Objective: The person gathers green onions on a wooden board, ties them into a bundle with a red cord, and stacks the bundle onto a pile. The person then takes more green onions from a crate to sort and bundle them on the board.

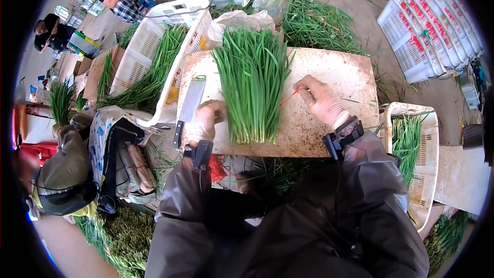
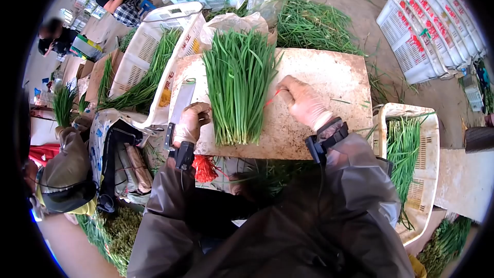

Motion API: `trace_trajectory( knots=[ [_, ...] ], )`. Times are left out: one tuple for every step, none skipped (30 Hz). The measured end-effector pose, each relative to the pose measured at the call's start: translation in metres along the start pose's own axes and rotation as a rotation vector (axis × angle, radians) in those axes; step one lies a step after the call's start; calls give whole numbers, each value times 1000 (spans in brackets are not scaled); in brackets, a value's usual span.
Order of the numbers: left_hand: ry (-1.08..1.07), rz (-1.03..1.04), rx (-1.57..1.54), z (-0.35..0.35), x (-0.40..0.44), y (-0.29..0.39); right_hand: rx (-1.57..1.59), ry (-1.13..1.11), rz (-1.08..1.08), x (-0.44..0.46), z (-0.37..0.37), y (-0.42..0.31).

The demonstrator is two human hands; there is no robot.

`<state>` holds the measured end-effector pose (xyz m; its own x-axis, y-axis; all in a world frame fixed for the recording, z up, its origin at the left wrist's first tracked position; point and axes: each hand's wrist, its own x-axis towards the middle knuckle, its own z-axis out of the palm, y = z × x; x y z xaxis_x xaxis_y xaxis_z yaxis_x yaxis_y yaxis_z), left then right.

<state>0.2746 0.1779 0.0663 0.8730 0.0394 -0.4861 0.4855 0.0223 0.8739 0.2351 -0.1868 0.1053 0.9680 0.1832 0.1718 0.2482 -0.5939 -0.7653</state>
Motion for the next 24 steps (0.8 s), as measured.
trace_trajectory(
  knots=[
    [-15, 14, 18, 3, -4, 4, 77, -25, 16, 3, 5, -5],
    [-31, 28, 36, 7, -7, 7, 153, -49, 32, 5, 10, -9],
    [-26, 28, 6, 11, -10, 9, 230, -73, 47, 7, 15, -12],
    [-21, 28, -25, 15, -13, 11, 281, -73, 67, 9, 19, -16],
    [-16, 28, -55, 20, -15, 13, 302, -42, 12, 12, 27, -15],
    [-15, 35, -62, 25, -19, 16, 322, -11, -43, 15, 38, -10],
    [-14, 42, -68, 31, -22, 19, 341, -13, -57, 17, 46, -11],
    [-12, 48, -75, 36, -24, 21, 361, -15, -72, 20, 53, -12],
    [-22, 56, -70, 39, -24, 21, 380, -17, -86, 23, 59, -16],
    [-31, 64, -64, 42, -25, 22, 417, -49, -36, 26, 64, -21],
    [-39, 72, -59, 44, -26, 22, 454, -81, 12, 29, 68, -25],
    [-48, 86, -65, 49, -29, 23, 399, -80, 1, 28, 64, -38],
    [-60, 99, -37, 53, -31, 25, 400, -95, 7, 29, 68, -39],
    [-72, 112, -9, 57, -33, 27, 402, -109, 12, 31, 74, -37],
    [-86, 124, 20, 62, -35, 30, 403, -122, 19, 32, 78, -35],
    [-119, 167, 99, 66, -38, 32, 492, -115, 36, 33, 82, -34],
    [-142, 176, 148, 71, -40, 31, 493, -128, 67, 32, 84, -31],
    [-155, 204, 214, 76, -38, 28, 494, -140, 99, 30, 86, -28],
    [-168, 231, 277, 80, -36, 25, 492, -154, 133, 28, 86, -26],
    [-190, 208, 305, 81, -35, 22, 564, -179, 163, 26, 86, -23],
    [-235, 208, 378, 82, -39, 24, 637, -204, 194, 24, 85, -21],
    [-280, 210, 454, 82, -45, 26, 712, -228, 224, 21, 84, -19],
    [-327, 215, 533, 82, -50, 29, 625, -269, 142, 17, 80, -17],
    [-361, 241, 605, 85, -62, 32, 537, -307, 63, 10, 72, -21]
  ],
)
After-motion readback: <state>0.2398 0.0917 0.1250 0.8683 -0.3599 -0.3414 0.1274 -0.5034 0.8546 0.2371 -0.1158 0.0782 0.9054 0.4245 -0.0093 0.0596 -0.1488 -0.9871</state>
